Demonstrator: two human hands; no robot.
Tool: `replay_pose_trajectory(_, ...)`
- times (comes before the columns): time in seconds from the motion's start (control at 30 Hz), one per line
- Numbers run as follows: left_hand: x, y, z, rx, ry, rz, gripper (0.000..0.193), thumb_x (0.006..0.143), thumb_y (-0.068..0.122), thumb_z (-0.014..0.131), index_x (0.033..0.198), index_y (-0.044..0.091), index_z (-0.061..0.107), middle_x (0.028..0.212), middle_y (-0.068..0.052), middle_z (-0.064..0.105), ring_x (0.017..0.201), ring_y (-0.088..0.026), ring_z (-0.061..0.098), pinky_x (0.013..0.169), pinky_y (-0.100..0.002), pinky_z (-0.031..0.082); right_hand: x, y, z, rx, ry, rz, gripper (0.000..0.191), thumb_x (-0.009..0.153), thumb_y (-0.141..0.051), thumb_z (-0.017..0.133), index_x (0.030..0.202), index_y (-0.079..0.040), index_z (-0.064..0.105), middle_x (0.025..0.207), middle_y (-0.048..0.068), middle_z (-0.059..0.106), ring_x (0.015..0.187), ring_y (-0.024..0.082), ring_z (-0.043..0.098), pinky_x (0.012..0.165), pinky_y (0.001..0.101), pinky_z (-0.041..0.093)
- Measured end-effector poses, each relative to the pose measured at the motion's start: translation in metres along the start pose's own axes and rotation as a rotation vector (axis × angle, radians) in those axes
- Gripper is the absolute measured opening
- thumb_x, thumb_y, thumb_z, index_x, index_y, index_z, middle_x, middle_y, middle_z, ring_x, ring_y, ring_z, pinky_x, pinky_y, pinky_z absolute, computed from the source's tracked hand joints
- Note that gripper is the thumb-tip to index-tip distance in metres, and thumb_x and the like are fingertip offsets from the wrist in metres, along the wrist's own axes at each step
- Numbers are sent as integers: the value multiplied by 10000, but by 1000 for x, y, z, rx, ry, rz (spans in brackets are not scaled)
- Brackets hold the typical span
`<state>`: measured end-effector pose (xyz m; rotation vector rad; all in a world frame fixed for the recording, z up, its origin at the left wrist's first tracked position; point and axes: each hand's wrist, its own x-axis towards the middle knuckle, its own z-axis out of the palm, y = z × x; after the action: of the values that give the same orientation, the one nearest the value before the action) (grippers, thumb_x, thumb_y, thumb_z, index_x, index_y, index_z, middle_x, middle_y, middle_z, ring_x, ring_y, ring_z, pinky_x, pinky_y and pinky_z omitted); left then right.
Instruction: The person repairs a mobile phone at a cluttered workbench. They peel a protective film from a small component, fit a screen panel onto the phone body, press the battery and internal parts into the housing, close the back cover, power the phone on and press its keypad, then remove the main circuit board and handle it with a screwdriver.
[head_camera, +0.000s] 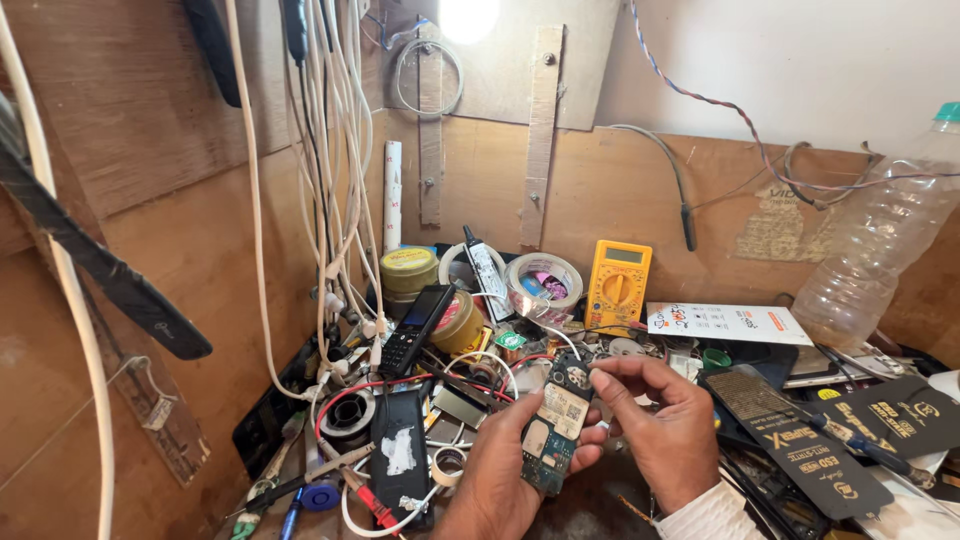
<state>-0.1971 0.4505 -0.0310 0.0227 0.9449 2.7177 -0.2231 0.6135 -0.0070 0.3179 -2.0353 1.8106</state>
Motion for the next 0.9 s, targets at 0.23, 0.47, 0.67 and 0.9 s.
replay_pose_trajectory(0.23,1,-3,-1,65,2,34,467,1042,293,427,1249,-76,627,1025,-217,755,822,-280,762,688,-377,645,0,-3,4,-95,-1,-18,190,787,-110,826,946,-13,789,843,27,761,658,92,682,599,255,553)
replay_pose_trajectory(0.47,3,-6,2,141,58,86,436,1030,274,487,1189,-105,630,958,-226,749,741,-280,761,602,-361,643,-2,-4,3,-212,7,-112,143,789,-136,833,865,-21,796,807,27,752,624,86,639,584,253,518)
replay_pose_trajectory(0.67,3,-10,1,205,76,98,439,1027,264,500,1133,-133,655,923,-225,751,727,-279,764,593,-346,643,-1,1,-1,-288,-21,-82,151,809,-156,810,846,-15,768,772,18,722,597,92,622,554,264,506)
replay_pose_trajectory(0.9,-1,-6,1,183,102,109,446,1013,261,468,1191,-106,650,937,-231,767,725,-283,763,610,-358,638,6,9,-10,-147,-90,116,176,869,-177,751,903,-5,736,746,32,723,613,79,601,530,282,496)
